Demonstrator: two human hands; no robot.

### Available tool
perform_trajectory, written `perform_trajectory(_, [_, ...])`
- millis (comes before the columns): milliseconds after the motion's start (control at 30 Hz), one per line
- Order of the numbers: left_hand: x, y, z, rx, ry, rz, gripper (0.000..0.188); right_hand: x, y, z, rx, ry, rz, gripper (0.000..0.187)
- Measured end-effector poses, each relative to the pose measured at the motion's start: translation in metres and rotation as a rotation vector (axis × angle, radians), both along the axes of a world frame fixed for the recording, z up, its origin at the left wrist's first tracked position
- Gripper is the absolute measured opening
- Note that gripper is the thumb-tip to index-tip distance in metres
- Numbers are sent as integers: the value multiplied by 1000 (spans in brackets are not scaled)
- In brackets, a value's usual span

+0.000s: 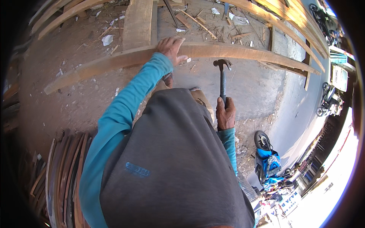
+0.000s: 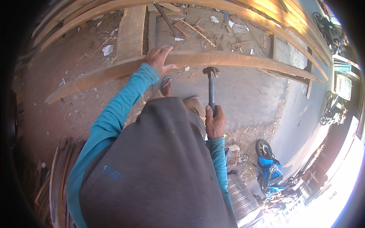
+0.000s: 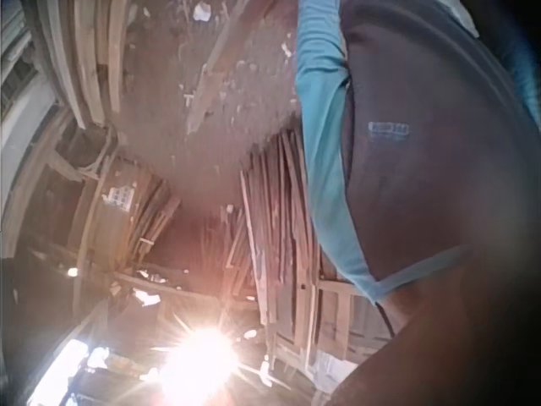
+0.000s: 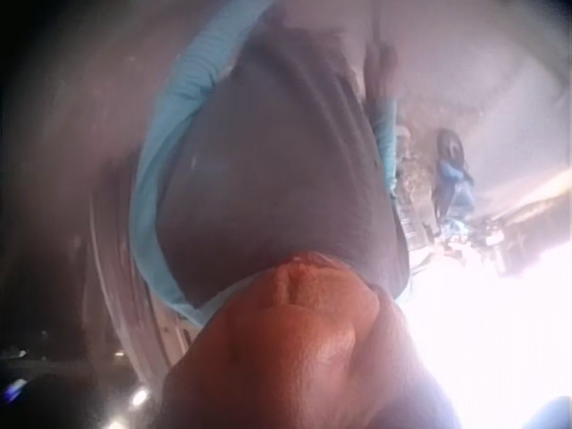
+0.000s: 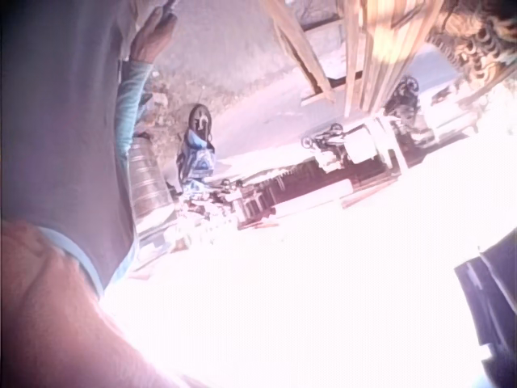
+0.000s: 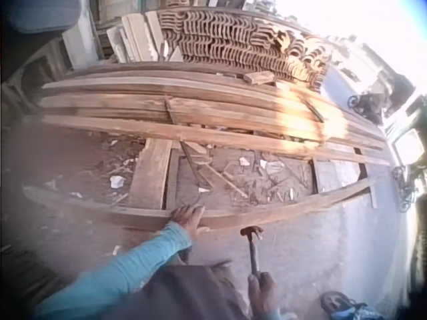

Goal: The person uses pliers to pull nails out of a wooden beam and uses a hammer to knock out other nails from another piece of wood.

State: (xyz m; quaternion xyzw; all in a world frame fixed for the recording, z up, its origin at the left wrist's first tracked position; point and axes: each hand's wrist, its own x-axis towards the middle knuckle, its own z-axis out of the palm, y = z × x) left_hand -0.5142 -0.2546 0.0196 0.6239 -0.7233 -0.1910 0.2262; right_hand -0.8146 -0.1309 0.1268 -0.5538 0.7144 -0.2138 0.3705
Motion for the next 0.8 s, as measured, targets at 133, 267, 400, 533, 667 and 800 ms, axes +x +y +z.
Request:
perform_trajectory(133, [104, 16, 47, 188, -353, 208, 98, -8, 23, 8, 186, -233, -154, 34])
perform_trajectory(267, [257, 48, -21, 557, -26, 339, 118, -14, 34, 13, 239, -228, -175, 38])
perform_trajectory(400, [300, 49, -12, 916, -325, 277, 130, -20, 42, 5, 239, -184, -167, 39])
perform_trajectory(533, [289, 54, -1, 986, -437, 281, 132, -15, 60, 1, 210, -165, -116, 40])
perform_trajectory(667, [264, 76, 12, 840, -399, 296, 123, 8, 59, 4, 289, -241, -76, 40])
perform_trajectory(800, [243, 106, 25, 549, -648, 258, 102, 42, 55, 4, 279, -364, -43, 41])
